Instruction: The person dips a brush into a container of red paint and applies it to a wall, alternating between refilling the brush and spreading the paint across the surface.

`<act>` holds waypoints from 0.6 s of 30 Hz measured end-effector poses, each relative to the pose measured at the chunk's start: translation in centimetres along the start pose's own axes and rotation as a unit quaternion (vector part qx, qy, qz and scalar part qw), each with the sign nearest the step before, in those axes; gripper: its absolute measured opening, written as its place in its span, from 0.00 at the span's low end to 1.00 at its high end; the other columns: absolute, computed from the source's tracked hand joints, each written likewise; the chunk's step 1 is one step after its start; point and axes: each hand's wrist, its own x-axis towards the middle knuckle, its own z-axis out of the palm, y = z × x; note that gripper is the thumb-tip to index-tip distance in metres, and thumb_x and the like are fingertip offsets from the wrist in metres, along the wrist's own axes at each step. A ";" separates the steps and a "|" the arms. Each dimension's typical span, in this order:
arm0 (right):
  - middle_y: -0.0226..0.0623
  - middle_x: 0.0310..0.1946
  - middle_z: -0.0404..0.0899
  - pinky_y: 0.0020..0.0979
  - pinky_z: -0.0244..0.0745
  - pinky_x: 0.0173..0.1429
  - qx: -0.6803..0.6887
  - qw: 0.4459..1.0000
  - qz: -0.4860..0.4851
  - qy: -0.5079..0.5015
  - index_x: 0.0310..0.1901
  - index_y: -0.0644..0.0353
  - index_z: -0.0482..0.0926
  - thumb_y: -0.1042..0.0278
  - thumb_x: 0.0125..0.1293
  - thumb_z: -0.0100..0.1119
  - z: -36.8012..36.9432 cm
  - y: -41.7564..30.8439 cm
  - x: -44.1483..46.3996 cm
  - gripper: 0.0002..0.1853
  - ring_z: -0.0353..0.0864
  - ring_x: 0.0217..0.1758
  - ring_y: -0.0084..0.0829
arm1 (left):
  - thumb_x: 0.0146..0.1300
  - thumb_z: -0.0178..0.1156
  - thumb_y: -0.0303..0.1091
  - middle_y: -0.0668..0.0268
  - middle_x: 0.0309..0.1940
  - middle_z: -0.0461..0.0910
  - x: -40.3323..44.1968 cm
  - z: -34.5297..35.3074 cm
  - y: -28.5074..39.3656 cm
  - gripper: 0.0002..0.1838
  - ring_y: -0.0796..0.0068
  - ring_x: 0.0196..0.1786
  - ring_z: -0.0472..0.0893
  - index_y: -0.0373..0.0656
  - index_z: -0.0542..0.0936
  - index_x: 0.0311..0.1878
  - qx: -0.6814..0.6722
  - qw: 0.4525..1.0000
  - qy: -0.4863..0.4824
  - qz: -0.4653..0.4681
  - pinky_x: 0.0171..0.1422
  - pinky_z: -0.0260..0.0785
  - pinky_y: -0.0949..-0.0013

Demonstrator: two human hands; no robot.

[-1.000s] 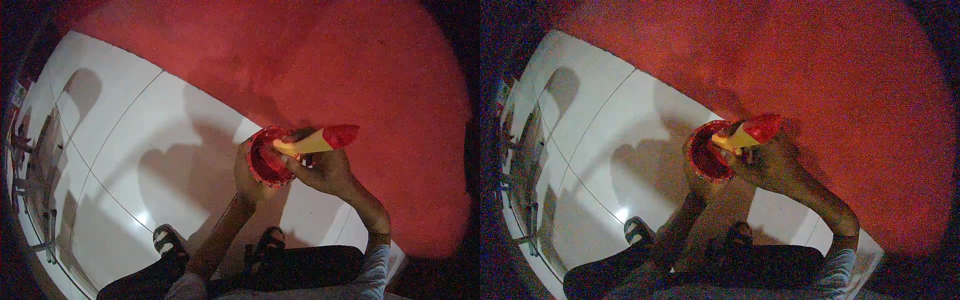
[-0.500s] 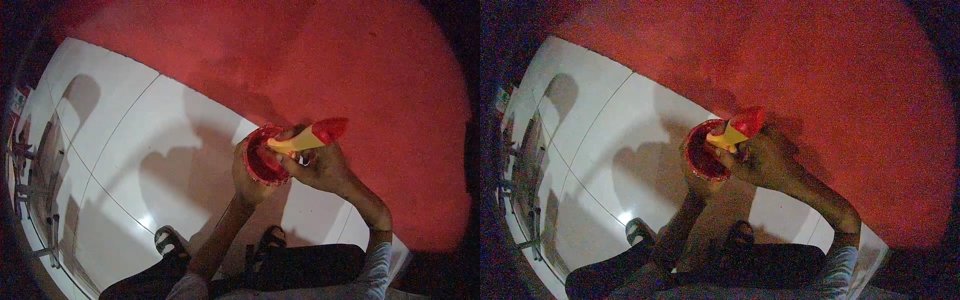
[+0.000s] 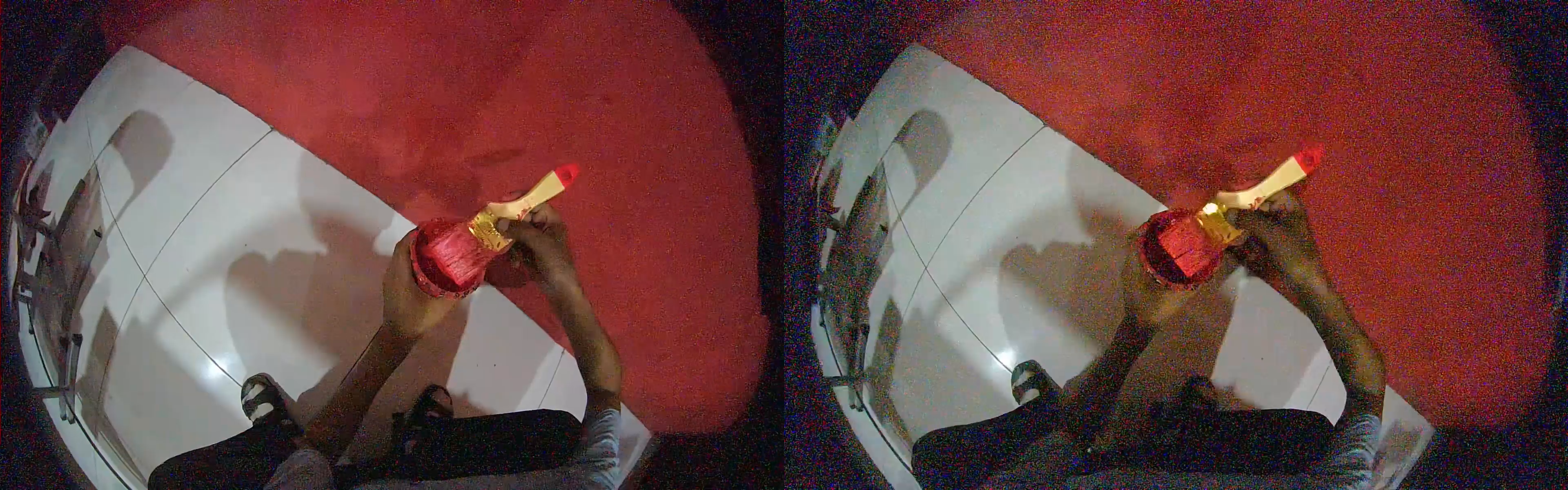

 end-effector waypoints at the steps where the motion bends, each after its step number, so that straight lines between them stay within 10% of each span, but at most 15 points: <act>1: 0.31 0.32 0.79 0.21 0.73 0.27 0.055 0.998 0.007 -0.020 0.48 0.60 0.72 0.70 0.55 0.60 -0.4 0.5 0.5 0.18 0.77 0.25 0.21 | 0.35 0.77 0.38 0.55 0.49 0.72 0.3 0.2 -0.1 0.44 0.61 0.52 0.74 0.37 0.65 0.57 -0.011 1.000 0.003 -0.003 0.57 0.68 0.62; 11: 0.31 0.47 0.77 0.19 0.76 0.31 0.363 0.925 0.093 -0.069 0.58 0.55 0.67 0.62 0.59 0.57 -2.1 3.8 1.7 0.25 0.78 0.32 0.22 | 0.34 0.77 0.41 0.52 0.51 0.71 2.3 -0.2 3.2 0.48 0.58 0.53 0.74 0.35 0.62 0.58 0.018 1.000 0.002 -0.005 0.56 0.68 0.60; 18: 0.32 0.30 0.75 0.22 0.73 0.24 0.273 0.950 -0.136 0.062 0.46 0.61 0.71 0.61 0.61 0.57 -2.2 -4.8 -2.8 0.16 0.76 0.25 0.22 | 0.31 0.79 0.42 0.53 0.50 0.72 3.1 -1.8 6.2 0.51 0.60 0.52 0.74 0.37 0.61 0.58 0.054 0.998 0.009 -0.041 0.55 0.69 0.61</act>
